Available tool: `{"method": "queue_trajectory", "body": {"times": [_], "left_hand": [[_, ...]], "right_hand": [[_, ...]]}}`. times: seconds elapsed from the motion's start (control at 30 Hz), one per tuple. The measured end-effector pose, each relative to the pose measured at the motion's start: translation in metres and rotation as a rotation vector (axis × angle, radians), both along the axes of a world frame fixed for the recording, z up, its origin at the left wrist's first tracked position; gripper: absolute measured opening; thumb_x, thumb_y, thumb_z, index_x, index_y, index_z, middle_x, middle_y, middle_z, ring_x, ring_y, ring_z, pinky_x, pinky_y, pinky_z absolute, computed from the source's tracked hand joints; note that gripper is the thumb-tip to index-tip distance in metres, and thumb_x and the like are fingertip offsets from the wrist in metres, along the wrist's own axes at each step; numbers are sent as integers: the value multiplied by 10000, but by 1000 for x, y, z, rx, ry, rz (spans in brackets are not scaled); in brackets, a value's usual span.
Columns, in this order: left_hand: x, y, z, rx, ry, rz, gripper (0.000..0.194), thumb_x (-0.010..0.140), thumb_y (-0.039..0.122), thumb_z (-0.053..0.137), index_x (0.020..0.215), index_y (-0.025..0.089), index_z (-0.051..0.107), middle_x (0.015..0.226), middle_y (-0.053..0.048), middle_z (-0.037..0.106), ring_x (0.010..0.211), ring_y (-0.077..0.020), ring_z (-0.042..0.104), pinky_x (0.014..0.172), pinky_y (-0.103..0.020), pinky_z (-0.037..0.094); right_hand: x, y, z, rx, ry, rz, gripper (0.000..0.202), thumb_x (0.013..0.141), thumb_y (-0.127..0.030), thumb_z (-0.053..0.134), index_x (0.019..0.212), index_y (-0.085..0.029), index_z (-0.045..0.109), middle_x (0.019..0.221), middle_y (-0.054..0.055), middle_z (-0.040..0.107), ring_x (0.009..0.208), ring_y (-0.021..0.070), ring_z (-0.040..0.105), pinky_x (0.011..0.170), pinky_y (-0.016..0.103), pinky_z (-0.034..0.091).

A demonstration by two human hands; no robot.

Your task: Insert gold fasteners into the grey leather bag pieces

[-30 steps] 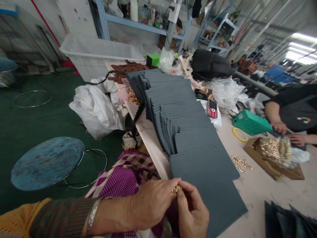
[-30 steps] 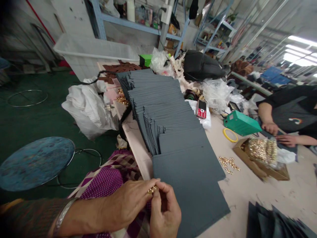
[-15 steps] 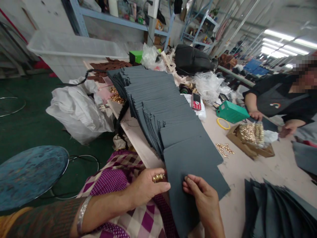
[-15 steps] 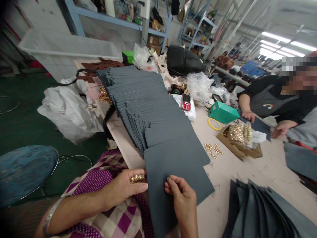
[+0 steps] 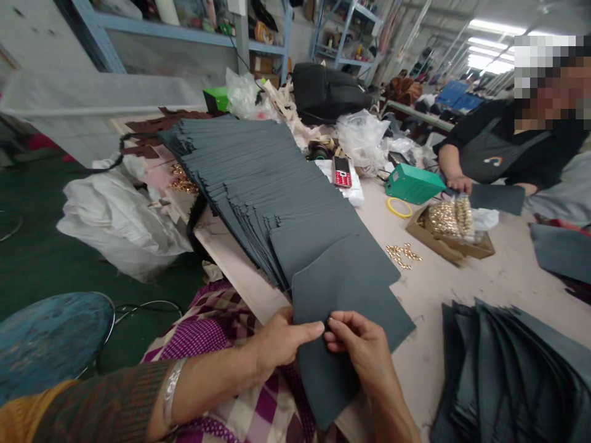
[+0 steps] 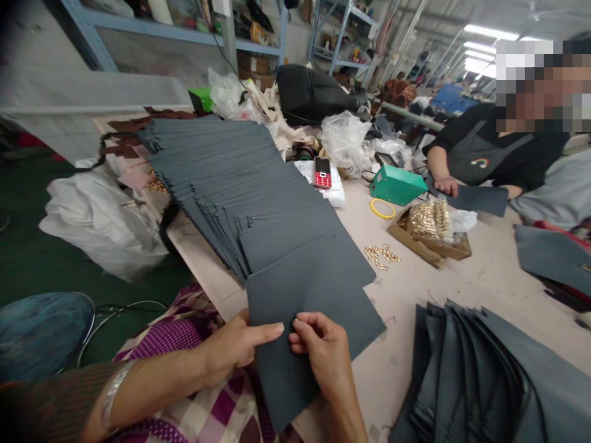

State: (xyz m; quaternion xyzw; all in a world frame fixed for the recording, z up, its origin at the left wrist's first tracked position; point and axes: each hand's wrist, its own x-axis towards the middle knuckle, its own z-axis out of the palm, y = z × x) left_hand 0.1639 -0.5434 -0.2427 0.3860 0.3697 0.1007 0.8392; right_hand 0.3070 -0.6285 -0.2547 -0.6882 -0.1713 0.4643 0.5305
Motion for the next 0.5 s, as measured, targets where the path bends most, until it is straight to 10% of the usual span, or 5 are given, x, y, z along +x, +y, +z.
{"method": "queue_trajectory", "body": {"times": [0.3, 0.5], "left_hand": [[-1, 5, -7, 3, 10, -51, 422, 709, 511, 662, 860, 123, 593, 493, 78, 383, 365, -35, 210, 368, -185, 126], [-6, 10, 8, 187, -184, -140, 391, 796, 453, 603, 1018, 132, 632, 824, -47, 635, 708, -152, 586, 622, -238, 466]], "right_hand": [[3, 1, 3, 1, 36, 24, 427, 605, -485, 804, 787, -152, 610, 557, -16, 615, 475, 122, 594, 438, 199, 520], [7, -4, -10, -25, -83, 51, 456, 604, -569, 772, 750, -191, 563, 524, -47, 558, 433, 150, 572, 352, 214, 451]]}}
